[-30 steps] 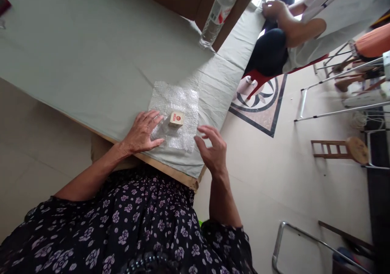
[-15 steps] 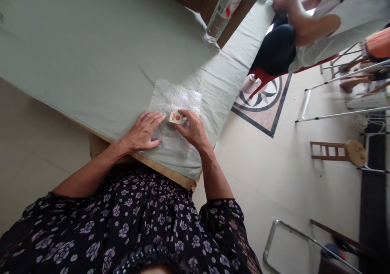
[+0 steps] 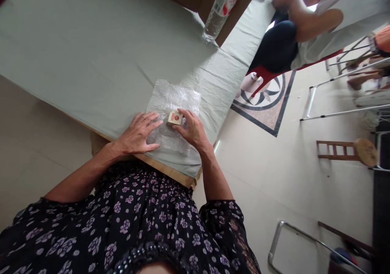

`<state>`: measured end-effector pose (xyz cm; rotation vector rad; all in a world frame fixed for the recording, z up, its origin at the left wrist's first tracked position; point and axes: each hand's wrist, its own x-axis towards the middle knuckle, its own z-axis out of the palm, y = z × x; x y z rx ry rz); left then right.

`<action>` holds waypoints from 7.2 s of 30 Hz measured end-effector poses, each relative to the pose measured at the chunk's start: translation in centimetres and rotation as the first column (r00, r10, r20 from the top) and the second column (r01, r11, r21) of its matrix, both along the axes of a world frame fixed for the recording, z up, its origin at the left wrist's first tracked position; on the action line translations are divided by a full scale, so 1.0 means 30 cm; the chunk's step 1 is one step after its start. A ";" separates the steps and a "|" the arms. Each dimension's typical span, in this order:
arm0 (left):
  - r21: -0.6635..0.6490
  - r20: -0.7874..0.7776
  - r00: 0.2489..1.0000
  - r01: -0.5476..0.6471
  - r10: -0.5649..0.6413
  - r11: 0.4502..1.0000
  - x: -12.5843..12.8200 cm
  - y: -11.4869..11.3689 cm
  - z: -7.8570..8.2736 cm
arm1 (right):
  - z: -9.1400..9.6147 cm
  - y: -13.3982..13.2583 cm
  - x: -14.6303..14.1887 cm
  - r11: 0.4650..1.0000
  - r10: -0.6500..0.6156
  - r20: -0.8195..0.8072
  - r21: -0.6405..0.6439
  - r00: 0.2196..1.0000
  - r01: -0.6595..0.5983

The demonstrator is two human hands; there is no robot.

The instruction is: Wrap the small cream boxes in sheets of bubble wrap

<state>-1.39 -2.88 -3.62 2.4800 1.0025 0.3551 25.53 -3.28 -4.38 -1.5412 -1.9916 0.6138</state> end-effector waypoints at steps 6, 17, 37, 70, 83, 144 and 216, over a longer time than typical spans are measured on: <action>0.100 -0.044 0.999 0.037 -0.032 0.994 -0.014 -0.071 0.014 | 0.075 -0.189 0.043 0.991 0.009 0.091 0.129 0.996 -0.021; 0.124 0.159 0.972 -0.195 0.175 0.973 0.060 -0.021 0.013 | -0.009 -0.262 -0.083 0.988 -0.001 0.276 0.146 0.961 -0.041; -0.342 0.264 0.871 -0.316 0.414 0.885 0.227 0.141 0.062 | -0.001 0.016 -0.016 0.989 -0.147 -0.303 -0.051 0.942 0.139; -0.492 0.212 0.877 -0.287 0.432 0.822 0.233 0.168 0.080 | 0.014 -0.176 -0.133 0.976 -0.146 0.358 0.203 0.922 0.076; -0.336 0.061 0.861 -0.459 0.505 0.823 0.167 0.160 0.036 | 0.056 -0.138 -0.113 0.984 -0.064 0.479 0.176 0.875 -0.024; -0.233 0.060 0.953 -0.275 0.296 0.933 0.261 0.082 0.111 | 0.108 -0.195 0.049 0.923 -0.357 -0.051 0.137 0.933 0.361; -0.167 -0.049 0.927 -0.374 0.371 0.912 0.347 0.017 0.081 | 0.052 -0.100 0.038 0.930 -0.195 -0.608 -0.364 0.770 -0.053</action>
